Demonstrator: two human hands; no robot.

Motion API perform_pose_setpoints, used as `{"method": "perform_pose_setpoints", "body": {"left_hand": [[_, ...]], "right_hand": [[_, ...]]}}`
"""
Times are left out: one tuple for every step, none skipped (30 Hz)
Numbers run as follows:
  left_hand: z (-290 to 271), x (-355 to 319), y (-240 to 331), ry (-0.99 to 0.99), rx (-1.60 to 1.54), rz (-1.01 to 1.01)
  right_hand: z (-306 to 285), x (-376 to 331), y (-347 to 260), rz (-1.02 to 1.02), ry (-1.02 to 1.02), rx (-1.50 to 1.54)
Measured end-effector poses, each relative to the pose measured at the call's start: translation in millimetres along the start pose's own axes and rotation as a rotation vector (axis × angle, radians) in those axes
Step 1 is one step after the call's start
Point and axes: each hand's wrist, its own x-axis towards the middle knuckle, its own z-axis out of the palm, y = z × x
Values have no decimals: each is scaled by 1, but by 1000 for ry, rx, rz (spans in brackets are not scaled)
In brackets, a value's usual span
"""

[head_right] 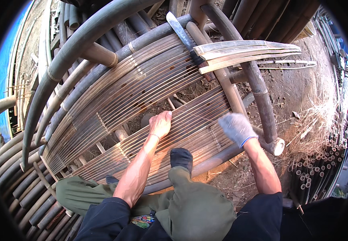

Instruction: The person weaves thin bamboo strips into a larger bamboo frame using both hands. They interlace the strips through the vertical supports and occasionally use a wooden tool to press the woven section tight.

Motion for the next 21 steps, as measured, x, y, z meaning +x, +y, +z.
{"method": "perform_pose_setpoints", "body": {"left_hand": [[1, 1, 0, -3, 18, -12], [2, 1, -3, 28, 15, 1], [-1, 2, -4, 9, 11, -24], [-3, 3, -1, -14, 3, -44], [-5, 3, 2, -34, -1, -68], [-7, 3, 5, -45, -8, -85], [-8, 3, 9, -59, -9, -95], [-8, 4, 12, -74, -10, -99], [-9, 4, 13, -104, -21, -122], [-11, 8, 11, -120, -35, -139], [-11, 11, 11, -138, -50, -156], [-9, 10, 10, -135, -64, -156], [-8, 9, 6, -111, -34, -151], [-6, 9, 4, -52, -60, -116], [-3, 6, 1, -1, -88, -91], [-20, 15, 8, -32, -98, -72], [-8, 13, -3, -33, -81, -107], [-7, 11, -4, 54, -108, -74], [-2, 1, -7, 121, -139, -58], [-7, -3, -10, 212, -320, 70], [-8, -15, -26, 329, -318, 193]], "right_hand": [[13, -14, -2, -149, -101, -126], [20, -24, -19, -125, -132, -74], [26, -31, -35, -103, -159, -20], [35, -42, -39, -167, -165, 54], [43, -47, -41, -234, -170, 133], [49, -51, -43, -403, -113, 203], [52, -50, -53, -564, -48, 276], [32, -39, -73, -678, 95, 383], [34, -30, -84, -714, 66, 417], [37, -18, -92, -760, 42, 439], [37, -12, -95, -804, 18, 460], [33, -28, -79, -703, 38, 469], [31, -40, -63, -614, 58, 480], [53, -64, -18, -466, -66, 428], [63, -78, 11, -256, -95, 392], [64, -72, 4, -408, 49, 378], [63, -65, -6, -561, 193, 361], [60, -59, -6, -367, 24, 446], [59, -62, -6, -160, -167, 537], [66, -57, 0, -120, -154, 475], [73, -58, 3, -80, -162, 421]]}}
